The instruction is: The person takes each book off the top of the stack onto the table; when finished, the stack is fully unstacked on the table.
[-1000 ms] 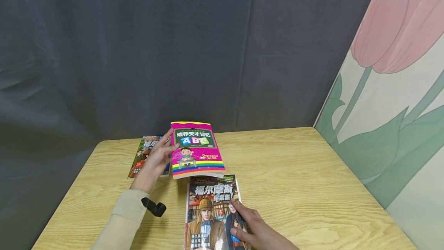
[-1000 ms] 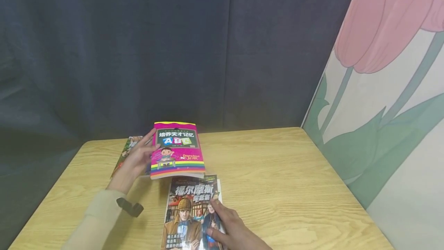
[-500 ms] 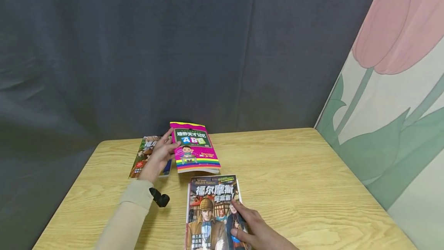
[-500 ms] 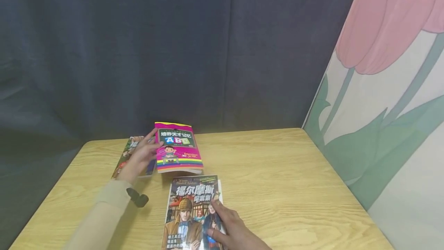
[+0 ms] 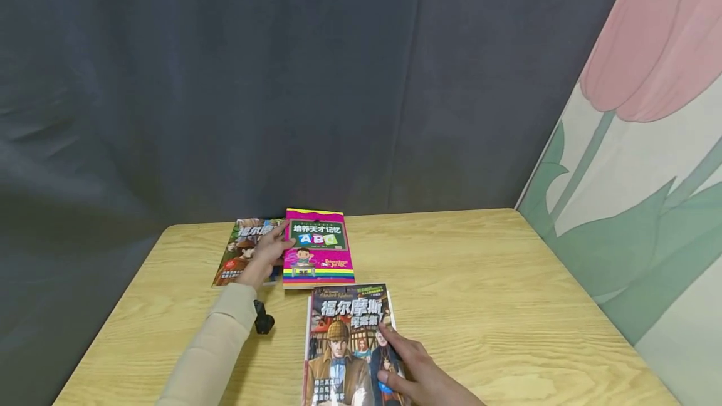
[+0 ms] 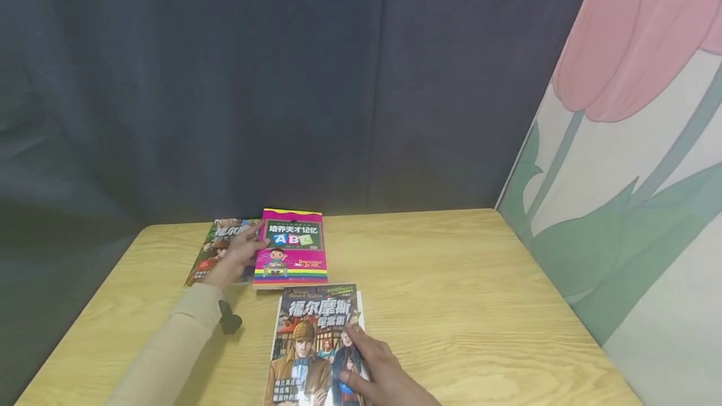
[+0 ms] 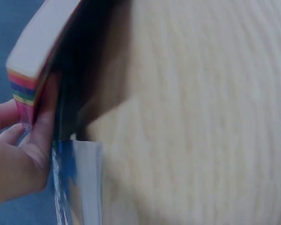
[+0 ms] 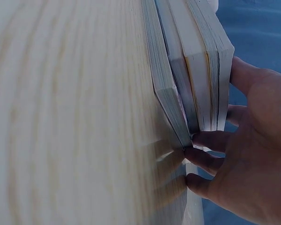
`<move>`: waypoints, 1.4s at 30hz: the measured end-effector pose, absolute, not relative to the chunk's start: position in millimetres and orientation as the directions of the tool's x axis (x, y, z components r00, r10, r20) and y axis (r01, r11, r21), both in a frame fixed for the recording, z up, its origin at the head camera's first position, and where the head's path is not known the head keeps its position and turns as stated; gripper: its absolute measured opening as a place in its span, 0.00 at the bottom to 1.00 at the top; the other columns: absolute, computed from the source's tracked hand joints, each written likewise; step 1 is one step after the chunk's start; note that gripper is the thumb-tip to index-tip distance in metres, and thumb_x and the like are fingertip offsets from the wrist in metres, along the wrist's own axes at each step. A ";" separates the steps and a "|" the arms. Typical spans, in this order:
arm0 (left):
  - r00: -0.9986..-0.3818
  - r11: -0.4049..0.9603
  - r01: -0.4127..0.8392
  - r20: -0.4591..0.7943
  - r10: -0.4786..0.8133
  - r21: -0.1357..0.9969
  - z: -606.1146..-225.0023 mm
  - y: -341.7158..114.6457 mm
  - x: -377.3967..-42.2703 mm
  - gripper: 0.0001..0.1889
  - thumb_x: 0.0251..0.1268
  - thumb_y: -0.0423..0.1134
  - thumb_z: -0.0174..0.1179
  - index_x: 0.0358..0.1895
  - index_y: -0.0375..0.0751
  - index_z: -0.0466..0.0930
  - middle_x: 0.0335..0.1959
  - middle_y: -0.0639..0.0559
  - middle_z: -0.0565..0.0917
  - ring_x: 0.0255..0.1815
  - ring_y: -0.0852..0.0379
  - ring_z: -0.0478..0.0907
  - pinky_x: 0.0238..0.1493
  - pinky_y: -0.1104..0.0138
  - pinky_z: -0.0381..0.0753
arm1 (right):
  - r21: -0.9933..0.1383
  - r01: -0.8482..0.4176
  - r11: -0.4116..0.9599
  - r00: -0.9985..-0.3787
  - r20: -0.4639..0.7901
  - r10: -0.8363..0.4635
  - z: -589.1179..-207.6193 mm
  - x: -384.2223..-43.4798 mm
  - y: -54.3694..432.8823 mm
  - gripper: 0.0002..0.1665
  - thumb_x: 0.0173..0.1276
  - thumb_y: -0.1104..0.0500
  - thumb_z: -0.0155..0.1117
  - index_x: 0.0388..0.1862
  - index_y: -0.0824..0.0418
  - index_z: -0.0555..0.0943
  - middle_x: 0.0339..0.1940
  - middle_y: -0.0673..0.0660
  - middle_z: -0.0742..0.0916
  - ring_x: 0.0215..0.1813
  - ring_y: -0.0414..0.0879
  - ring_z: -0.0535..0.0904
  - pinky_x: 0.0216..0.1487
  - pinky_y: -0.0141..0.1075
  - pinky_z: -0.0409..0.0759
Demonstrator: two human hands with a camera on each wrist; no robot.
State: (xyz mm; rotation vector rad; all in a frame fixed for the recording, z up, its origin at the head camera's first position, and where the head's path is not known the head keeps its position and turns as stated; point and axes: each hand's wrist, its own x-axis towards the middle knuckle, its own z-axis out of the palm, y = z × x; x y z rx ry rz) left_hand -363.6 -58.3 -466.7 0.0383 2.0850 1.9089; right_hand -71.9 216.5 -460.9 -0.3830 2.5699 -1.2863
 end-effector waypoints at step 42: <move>-0.921 0.868 0.390 0.131 0.367 0.308 -469.5 -36.5 -339.8 0.13 0.65 0.32 0.58 0.50 0.31 0.80 0.51 0.29 0.77 0.45 0.37 0.77 0.38 0.49 0.80 | -0.785 -0.158 0.599 -0.935 -0.076 -0.346 -466.7 -76.6 217.6 0.43 0.73 0.43 0.53 0.79 0.53 0.49 0.74 0.66 0.63 0.68 0.68 0.58 0.55 0.69 0.66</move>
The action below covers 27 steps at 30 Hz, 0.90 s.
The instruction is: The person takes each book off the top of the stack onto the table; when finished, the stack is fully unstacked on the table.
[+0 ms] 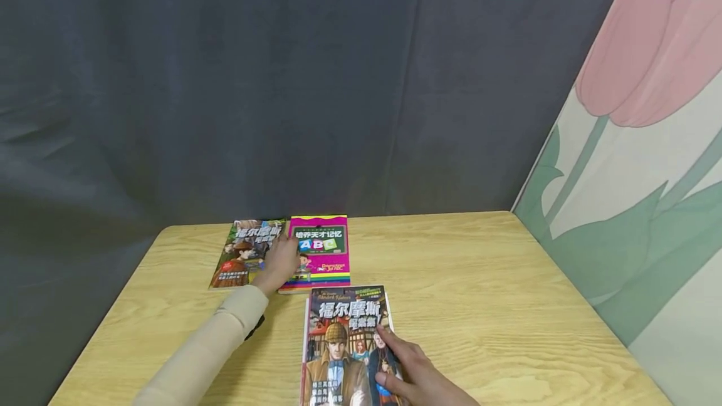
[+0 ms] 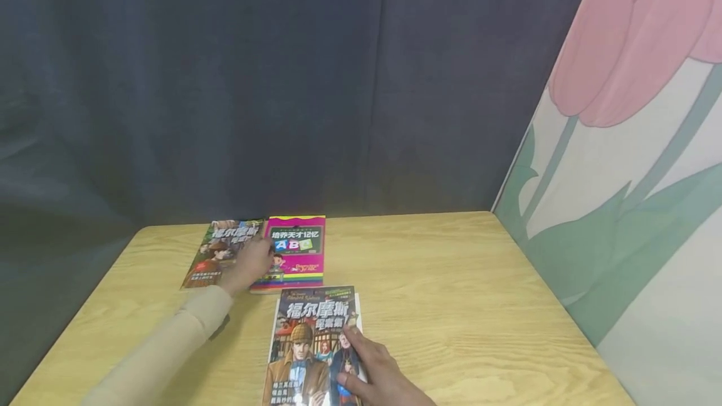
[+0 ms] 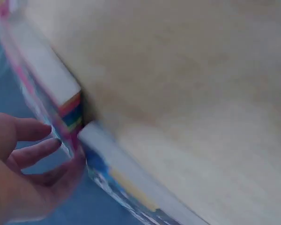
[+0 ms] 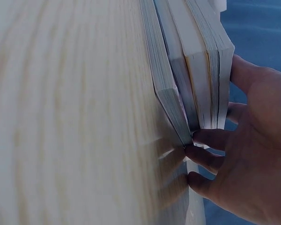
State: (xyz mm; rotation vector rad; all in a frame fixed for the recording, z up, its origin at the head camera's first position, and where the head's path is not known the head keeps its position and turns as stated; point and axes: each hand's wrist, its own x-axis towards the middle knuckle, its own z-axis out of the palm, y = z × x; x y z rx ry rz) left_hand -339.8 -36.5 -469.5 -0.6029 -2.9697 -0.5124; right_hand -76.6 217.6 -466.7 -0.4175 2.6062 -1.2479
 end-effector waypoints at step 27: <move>-0.903 0.921 0.365 -0.189 0.386 0.139 -464.8 -31.7 -318.9 0.33 0.77 0.54 0.41 0.75 0.37 0.54 0.74 0.29 0.50 0.74 0.32 0.48 0.64 0.31 0.52 | -0.776 -0.162 0.610 -0.940 -0.067 -0.334 -470.0 -75.6 219.4 0.43 0.73 0.41 0.52 0.79 0.53 0.50 0.73 0.64 0.65 0.67 0.68 0.60 0.53 0.69 0.67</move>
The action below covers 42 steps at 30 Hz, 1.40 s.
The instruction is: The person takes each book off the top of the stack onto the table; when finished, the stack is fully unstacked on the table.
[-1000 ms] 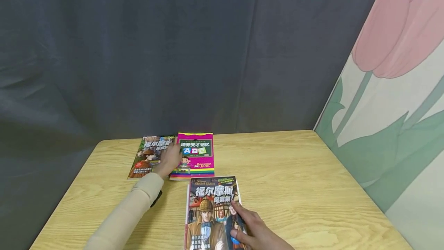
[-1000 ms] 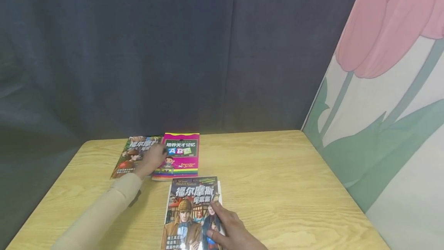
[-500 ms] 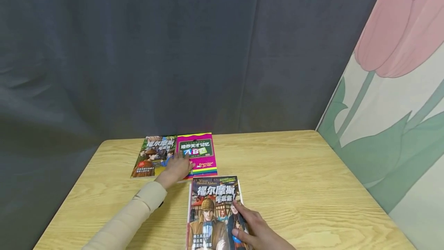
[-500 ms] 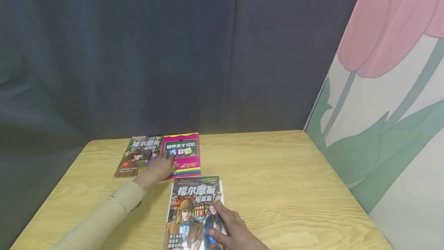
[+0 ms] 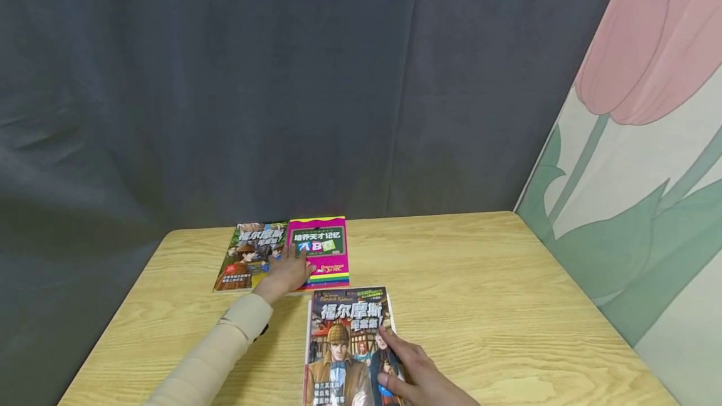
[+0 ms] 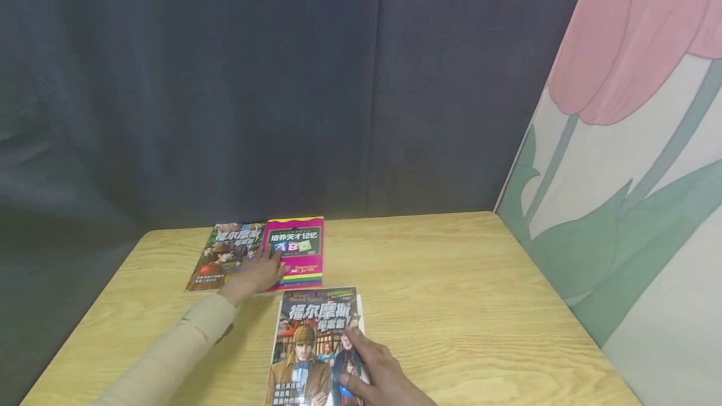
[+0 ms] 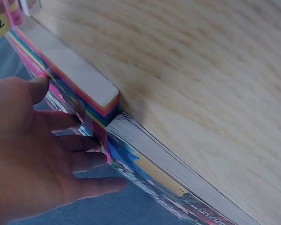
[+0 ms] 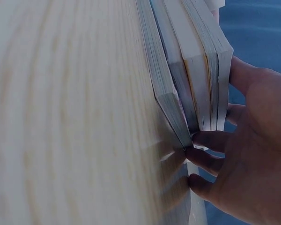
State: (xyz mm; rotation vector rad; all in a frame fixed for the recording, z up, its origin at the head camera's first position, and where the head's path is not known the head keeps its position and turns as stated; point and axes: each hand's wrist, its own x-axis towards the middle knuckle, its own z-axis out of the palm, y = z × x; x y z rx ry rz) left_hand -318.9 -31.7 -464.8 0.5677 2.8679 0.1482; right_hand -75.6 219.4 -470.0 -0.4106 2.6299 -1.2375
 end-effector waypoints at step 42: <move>-0.795 0.644 0.277 -0.207 0.570 0.713 -458.5 -70.1 -147.4 0.41 0.68 0.60 0.51 0.69 0.27 0.61 0.71 0.32 0.60 0.71 0.30 0.56 0.64 0.36 0.57 | -0.857 -0.111 0.503 -0.926 -0.095 -0.366 -467.7 -73.6 222.8 0.44 0.73 0.47 0.55 0.79 0.56 0.48 0.72 0.72 0.59 0.69 0.73 0.52 0.55 0.74 0.61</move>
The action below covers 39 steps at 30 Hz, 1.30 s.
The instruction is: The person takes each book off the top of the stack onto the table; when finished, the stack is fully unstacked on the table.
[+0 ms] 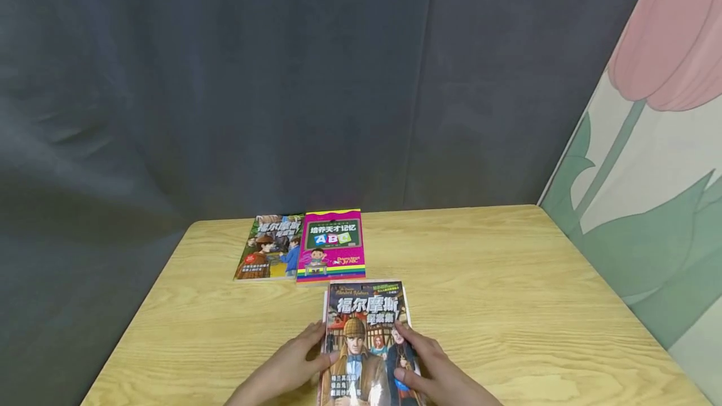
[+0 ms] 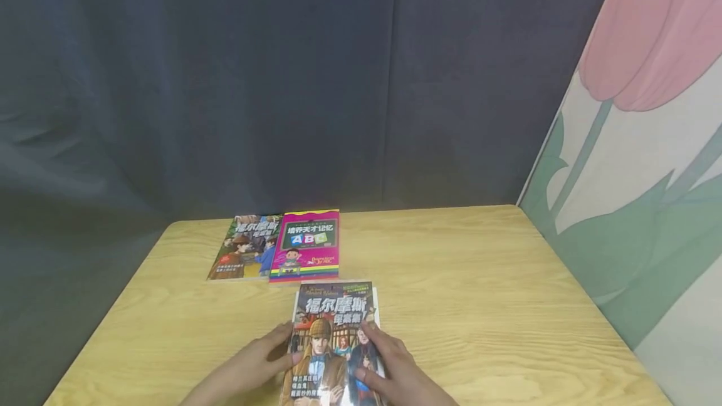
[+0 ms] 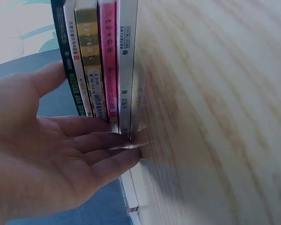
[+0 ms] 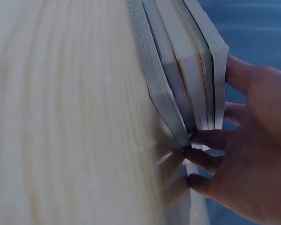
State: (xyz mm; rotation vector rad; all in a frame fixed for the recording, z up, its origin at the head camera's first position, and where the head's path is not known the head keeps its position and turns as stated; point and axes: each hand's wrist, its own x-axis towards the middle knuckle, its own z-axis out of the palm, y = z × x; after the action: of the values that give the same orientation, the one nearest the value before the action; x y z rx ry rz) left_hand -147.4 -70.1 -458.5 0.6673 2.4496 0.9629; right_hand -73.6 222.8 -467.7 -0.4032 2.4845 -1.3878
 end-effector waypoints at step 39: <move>-0.776 0.591 0.305 -0.164 0.609 0.747 -455.6 -77.1 -148.4 0.40 0.64 0.56 0.58 0.77 0.52 0.52 0.72 0.34 0.61 0.69 0.31 0.60 0.63 0.37 0.61 | -0.968 0.240 0.075 -0.885 -0.250 -0.392 -463.3 -88.5 279.2 0.32 0.73 0.60 0.55 0.74 0.62 0.61 0.65 0.67 0.74 0.23 0.37 0.74 0.36 0.31 0.79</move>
State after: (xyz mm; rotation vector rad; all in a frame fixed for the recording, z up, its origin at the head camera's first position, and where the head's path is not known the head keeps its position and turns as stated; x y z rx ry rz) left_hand -148.4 -77.1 -455.6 0.7334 2.4174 1.0253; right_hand -88.5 279.2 -463.3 -0.1500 1.9089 -1.8620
